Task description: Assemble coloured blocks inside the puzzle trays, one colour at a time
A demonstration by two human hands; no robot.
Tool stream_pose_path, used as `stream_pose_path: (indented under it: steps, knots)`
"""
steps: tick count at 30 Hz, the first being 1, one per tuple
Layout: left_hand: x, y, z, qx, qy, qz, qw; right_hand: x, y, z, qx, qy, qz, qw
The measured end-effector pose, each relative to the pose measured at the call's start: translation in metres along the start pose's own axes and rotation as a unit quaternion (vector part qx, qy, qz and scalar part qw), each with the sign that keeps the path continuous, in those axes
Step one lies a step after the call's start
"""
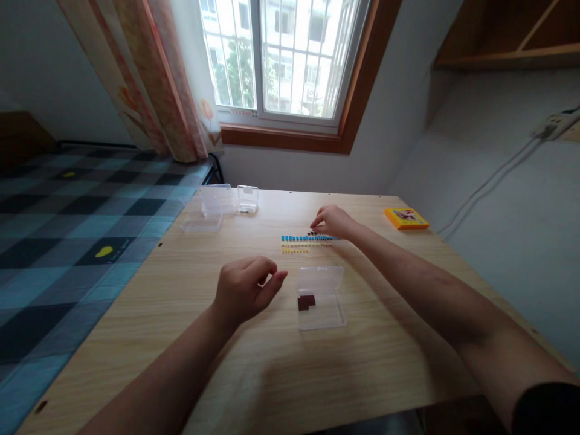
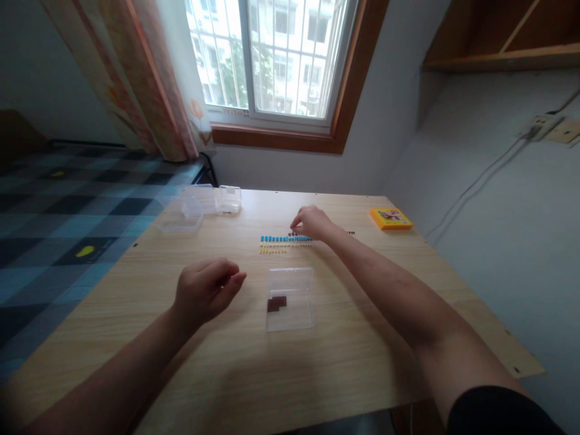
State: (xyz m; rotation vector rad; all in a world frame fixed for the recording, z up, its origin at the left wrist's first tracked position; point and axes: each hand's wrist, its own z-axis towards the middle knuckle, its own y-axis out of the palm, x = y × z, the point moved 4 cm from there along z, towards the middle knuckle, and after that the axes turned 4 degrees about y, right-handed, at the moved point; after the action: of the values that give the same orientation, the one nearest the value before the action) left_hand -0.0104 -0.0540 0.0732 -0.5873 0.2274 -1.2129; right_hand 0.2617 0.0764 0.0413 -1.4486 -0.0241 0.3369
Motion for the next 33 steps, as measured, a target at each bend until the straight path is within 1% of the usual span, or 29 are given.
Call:
stream_pose_path:
  steps: [4, 12, 18, 26, 33]
  knots:
    - [-0.002, 0.002, -0.002, -0.008, -0.007, 0.006, 1.000, 0.004, 0.007, 0.010, -0.035, 0.017, -0.037, 0.999]
    - [0.000, 0.006, -0.001, -0.031, -0.003, 0.015, 0.999, -0.001, 0.013, 0.013, -0.078, 0.030, -0.075, 0.994]
    - [-0.001, 0.008, -0.002, -0.043, -0.011, 0.016, 0.999, -0.004, 0.015, 0.016, -0.083, 0.034, -0.071, 0.993]
    - [-0.003, 0.013, -0.003, -0.078, -0.018, 0.023, 0.997, -0.001, 0.020, 0.016, -0.084, 0.031, -0.054, 0.994]
    - [-0.004, 0.013, -0.005, -0.088, -0.025, 0.028, 0.995, -0.003, 0.021, 0.016, -0.073, 0.013, -0.050, 0.996]
